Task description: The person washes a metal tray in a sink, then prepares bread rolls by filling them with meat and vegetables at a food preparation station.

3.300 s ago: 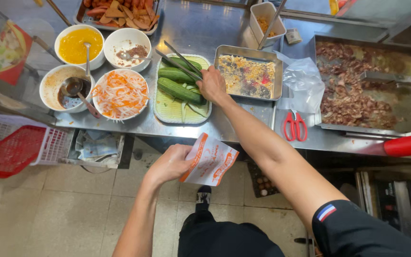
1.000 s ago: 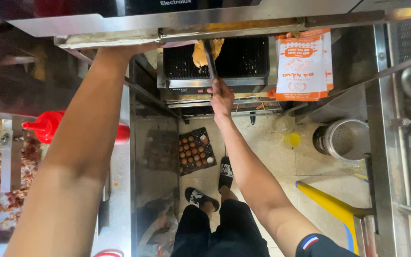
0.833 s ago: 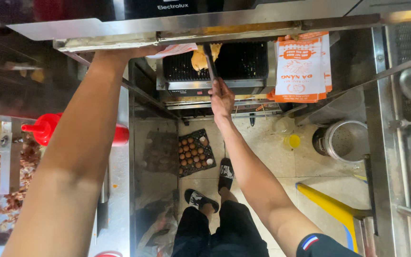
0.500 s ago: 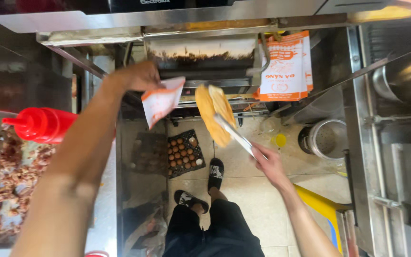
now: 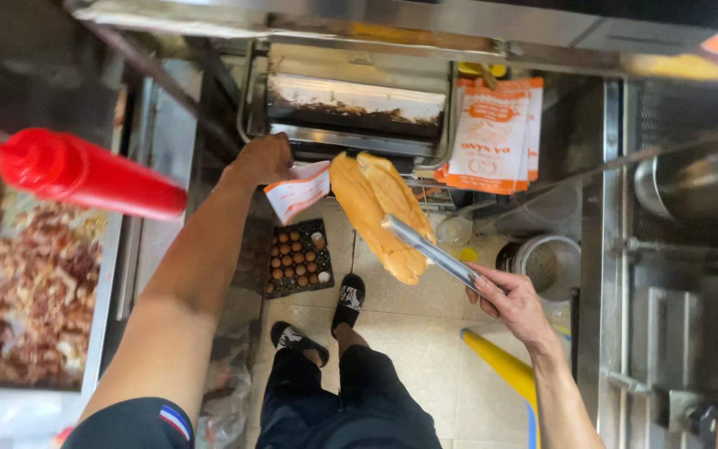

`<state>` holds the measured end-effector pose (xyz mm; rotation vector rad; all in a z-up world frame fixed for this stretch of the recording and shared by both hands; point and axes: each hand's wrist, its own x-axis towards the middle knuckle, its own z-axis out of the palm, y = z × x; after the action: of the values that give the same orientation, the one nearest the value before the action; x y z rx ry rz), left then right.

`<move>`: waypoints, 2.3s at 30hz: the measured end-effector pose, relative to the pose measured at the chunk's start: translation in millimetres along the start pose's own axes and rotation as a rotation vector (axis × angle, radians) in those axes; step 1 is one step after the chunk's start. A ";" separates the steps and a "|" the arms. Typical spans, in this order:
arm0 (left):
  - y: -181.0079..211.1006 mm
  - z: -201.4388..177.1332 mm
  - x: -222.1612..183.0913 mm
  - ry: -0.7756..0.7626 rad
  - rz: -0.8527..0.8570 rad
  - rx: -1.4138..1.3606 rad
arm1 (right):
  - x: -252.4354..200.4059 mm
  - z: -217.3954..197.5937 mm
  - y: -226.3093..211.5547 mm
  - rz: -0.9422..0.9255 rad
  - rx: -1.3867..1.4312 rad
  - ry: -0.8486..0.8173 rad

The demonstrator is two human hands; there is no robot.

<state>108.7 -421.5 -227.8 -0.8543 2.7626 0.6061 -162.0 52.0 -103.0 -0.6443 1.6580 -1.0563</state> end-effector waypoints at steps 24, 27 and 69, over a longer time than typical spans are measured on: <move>120.9 -42.1 -671.6 1.327 -1.104 -0.218 | -66.2 358.4 -156.5 -0.301 -0.213 -1.058; 112.9 -14.3 -679.0 1.362 -1.104 -0.522 | -88.1 369.2 -152.9 -0.252 -0.338 -0.997; 135.8 79.1 -670.9 2.441 -0.711 -1.723 | -37.6 490.8 -162.7 -0.106 -0.586 -1.408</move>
<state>583.2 48.9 -59.0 0.9266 0.1565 -0.5875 298.4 -156.4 12.1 -1.4203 0.6096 0.0270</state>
